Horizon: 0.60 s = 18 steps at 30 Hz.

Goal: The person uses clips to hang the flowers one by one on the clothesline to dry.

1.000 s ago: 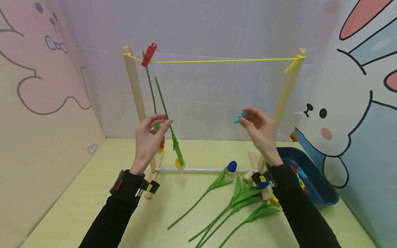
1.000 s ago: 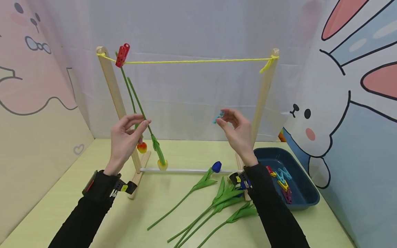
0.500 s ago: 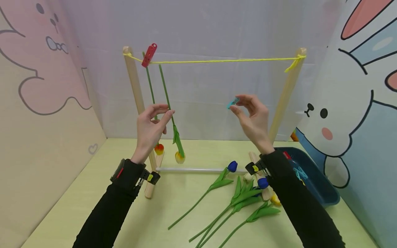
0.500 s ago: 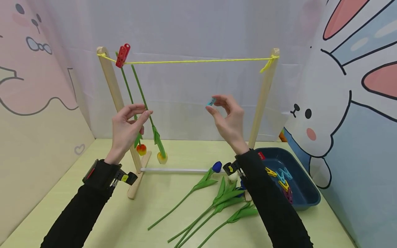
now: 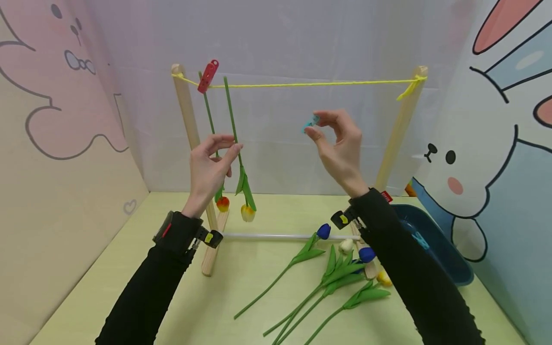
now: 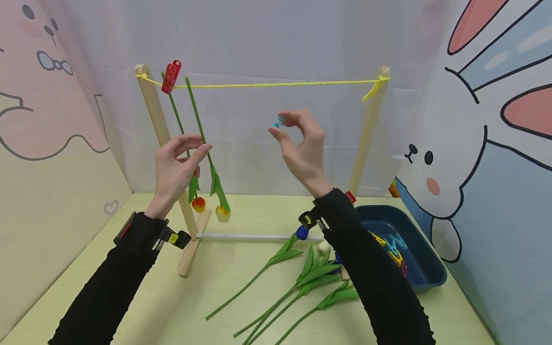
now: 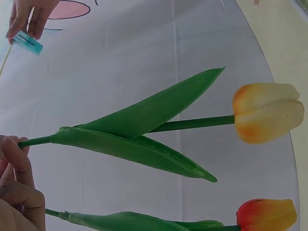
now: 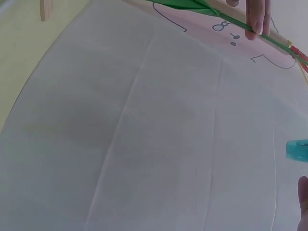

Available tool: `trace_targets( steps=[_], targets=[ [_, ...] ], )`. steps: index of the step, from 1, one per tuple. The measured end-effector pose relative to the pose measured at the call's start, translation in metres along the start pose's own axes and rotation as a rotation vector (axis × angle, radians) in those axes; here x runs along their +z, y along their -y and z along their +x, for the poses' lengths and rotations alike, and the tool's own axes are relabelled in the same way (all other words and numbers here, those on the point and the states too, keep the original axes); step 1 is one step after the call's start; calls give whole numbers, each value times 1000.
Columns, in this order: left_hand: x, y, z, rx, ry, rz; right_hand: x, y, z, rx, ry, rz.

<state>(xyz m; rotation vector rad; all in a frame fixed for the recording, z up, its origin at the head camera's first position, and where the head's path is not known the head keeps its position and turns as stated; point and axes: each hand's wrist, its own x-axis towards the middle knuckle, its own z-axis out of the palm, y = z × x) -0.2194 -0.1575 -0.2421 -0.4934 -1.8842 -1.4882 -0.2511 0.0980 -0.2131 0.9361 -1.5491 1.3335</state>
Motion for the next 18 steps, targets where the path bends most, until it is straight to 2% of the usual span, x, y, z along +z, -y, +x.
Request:
trace_targets(
  steps=[9, 18],
  targets=[
    [1, -2, 7, 16, 2, 9, 15, 6, 24, -15, -9, 40],
    [1, -3, 11, 14, 2, -10, 27, 13, 39, -16, -31, 14]
  ],
)
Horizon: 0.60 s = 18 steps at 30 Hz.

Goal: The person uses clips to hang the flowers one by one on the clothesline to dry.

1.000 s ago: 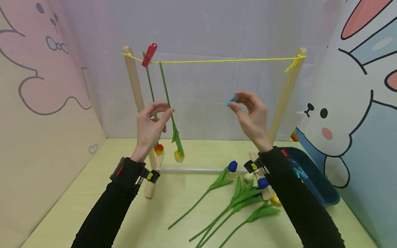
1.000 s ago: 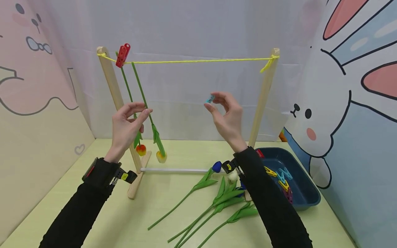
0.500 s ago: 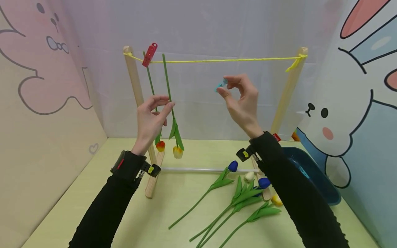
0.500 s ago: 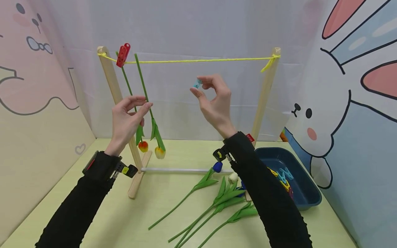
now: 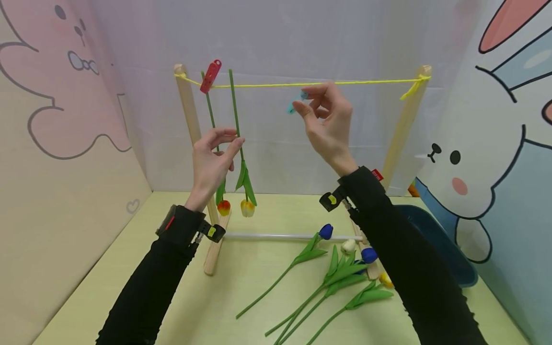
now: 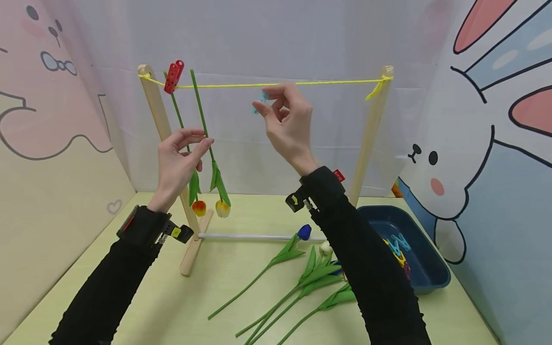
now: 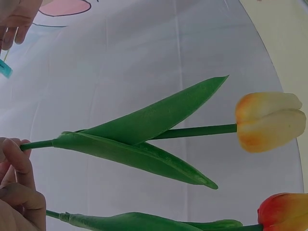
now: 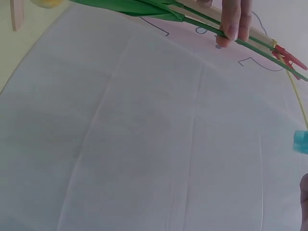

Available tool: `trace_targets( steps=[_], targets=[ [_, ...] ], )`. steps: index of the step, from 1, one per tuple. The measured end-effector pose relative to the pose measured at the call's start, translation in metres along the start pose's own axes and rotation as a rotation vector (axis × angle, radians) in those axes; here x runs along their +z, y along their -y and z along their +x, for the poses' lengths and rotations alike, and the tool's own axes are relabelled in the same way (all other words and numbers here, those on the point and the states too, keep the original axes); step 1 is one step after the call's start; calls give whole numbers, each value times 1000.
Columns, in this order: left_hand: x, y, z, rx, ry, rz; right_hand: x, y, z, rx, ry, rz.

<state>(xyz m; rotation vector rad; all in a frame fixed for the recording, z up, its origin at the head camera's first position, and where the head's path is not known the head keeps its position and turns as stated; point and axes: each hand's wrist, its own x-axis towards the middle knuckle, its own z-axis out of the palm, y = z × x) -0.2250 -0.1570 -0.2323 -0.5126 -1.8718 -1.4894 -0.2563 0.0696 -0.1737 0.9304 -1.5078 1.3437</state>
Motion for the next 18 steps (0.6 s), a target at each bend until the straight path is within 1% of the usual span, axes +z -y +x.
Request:
trace_targets(
  steps=[3, 12, 18],
  targets=[
    [-1, 0, 0, -5, 3, 8, 5, 4, 5, 17, -2, 4],
    [0, 0, 2, -12, 5, 9, 26, 17, 23, 55, -4, 105],
    [1, -1, 2, -16, -1, -1, 43, 25, 35, 115, -32, 155]
  ],
)
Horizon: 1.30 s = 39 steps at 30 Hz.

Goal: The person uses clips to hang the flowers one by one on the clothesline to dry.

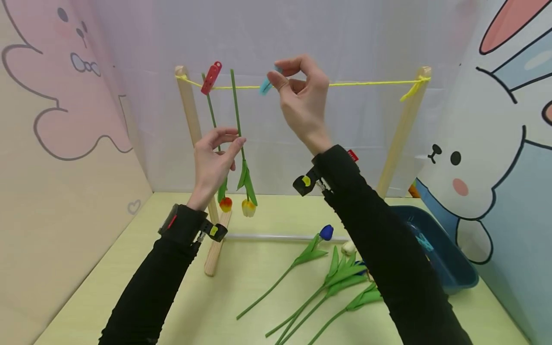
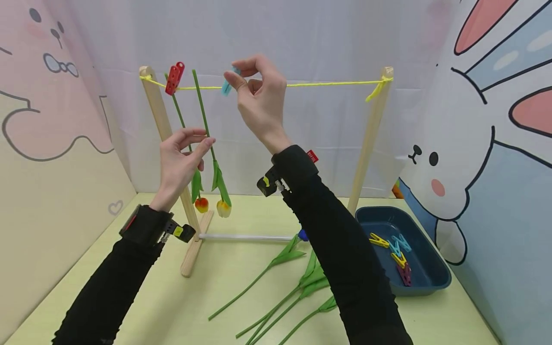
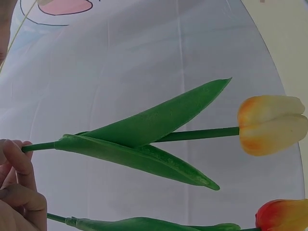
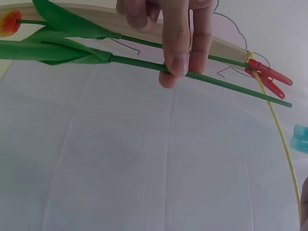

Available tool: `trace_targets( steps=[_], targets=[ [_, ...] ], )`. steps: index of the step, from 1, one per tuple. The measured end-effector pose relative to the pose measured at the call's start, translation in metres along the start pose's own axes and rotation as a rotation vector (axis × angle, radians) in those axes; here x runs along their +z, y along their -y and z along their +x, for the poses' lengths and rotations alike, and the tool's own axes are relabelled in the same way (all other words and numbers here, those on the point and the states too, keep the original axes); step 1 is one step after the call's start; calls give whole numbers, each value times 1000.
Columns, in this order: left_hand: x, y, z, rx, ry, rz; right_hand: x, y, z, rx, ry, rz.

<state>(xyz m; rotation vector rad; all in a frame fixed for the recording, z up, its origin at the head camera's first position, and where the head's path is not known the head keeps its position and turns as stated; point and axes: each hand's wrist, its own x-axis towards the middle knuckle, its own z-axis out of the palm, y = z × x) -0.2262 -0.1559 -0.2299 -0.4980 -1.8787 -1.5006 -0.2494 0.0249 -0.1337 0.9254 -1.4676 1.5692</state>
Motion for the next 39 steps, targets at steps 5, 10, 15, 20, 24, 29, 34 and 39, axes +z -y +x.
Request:
trace_targets(
  steps=[5, 10, 15, 20, 24, 29, 34, 39],
  targets=[
    [1, 0, 0, -7, -6, 3, 12, 3, 6, 24, -20, 5],
    [2, 0, 0, -9, -10, 5, 21, 3, 10, 30, -49, -32],
    [2, 1, 1, -17, -12, 13, 27, 4, 12, 43, -67, -85],
    [2, 1, 2, -18, -11, 13, 35, 6, 12, 53, -82, -123],
    [1, 2, 2, -26, -14, 20, 42, 7, 11, 99, -100, -151],
    [1, 1, 1, -31, -14, 26, 49, 6, 9, 138, -113, -166],
    [2, 1, 1, -30, -15, 27, 52, 5, 8, 151, -120, -172],
    [1, 1, 2, -30, -19, 44, 54, 4, 7, 162, -117, -181]
  ],
)
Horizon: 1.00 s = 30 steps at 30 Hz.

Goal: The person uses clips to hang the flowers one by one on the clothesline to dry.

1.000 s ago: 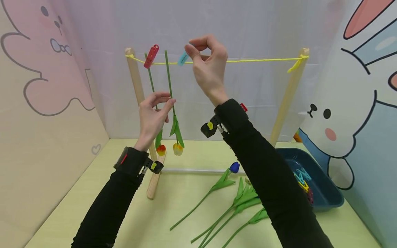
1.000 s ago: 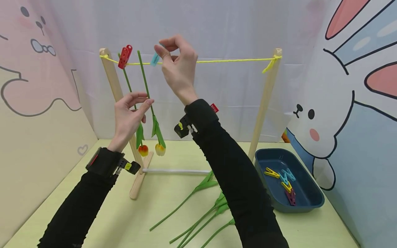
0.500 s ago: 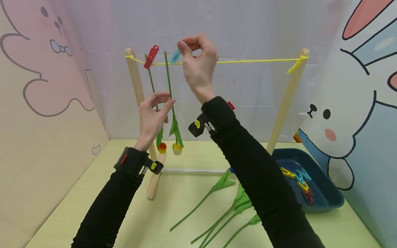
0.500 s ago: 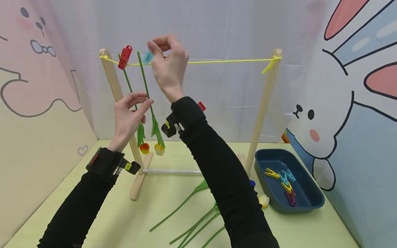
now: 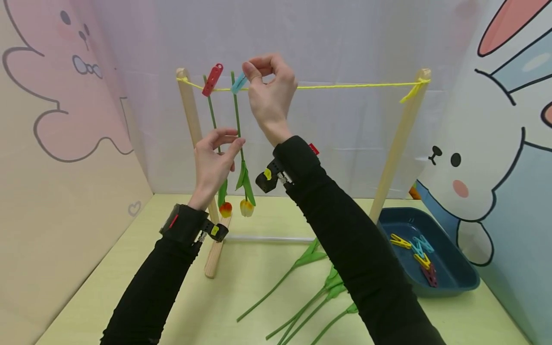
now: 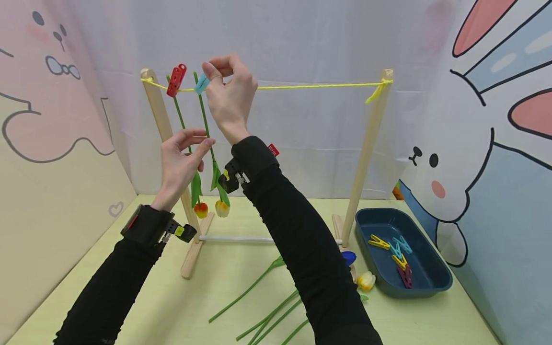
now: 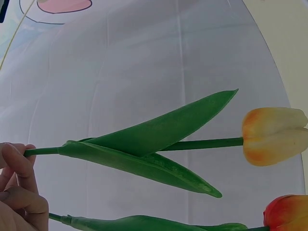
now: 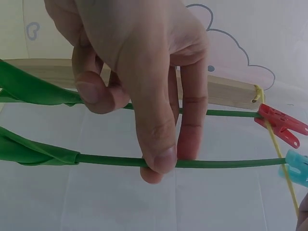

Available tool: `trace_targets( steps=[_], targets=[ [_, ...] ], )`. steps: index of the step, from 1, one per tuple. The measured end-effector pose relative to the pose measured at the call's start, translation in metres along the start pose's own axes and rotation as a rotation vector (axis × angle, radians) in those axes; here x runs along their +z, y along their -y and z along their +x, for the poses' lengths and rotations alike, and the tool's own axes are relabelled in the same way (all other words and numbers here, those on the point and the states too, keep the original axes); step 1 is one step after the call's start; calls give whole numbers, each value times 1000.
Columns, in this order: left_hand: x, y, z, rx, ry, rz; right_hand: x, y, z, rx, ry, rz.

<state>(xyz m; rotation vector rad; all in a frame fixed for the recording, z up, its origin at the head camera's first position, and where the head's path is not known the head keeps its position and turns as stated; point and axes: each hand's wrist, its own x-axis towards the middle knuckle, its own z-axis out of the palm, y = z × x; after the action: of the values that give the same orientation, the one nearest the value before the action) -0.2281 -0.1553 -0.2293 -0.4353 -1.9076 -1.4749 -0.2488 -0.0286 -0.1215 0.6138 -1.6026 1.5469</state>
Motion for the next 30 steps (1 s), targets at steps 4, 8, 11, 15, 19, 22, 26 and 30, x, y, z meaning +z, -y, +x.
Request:
trace_targets(
  steps=[4, 8, 11, 15, 19, 22, 26, 30],
  targets=[
    [0, 1, 0, 3, 2, 13, 1, 0, -1, 7, 5, -7],
    [0, 0, 1, 3, 2, 14, 2, 0, -1, 17, 16, -20],
    [-1, 0, 1, 0, 1, 15, 2, 0, -1, 35, 33, -27],
    [-1, -1, 1, -4, 7, 23, 2, 1, -1, 62, 56, -31],
    [-2, -1, 1, -7, 10, 31, 1, 1, 0, 75, 68, -27],
    [-2, -1, 1, -9, 9, 37, 1, 1, 1, 81, 75, -25],
    [-2, -1, 1, -11, 9, 40, 0, 0, 2, 91, 89, -29],
    [-2, -1, 1, -11, 6, 45, -1, -1, 2, 102, 98, -25]
  ],
)
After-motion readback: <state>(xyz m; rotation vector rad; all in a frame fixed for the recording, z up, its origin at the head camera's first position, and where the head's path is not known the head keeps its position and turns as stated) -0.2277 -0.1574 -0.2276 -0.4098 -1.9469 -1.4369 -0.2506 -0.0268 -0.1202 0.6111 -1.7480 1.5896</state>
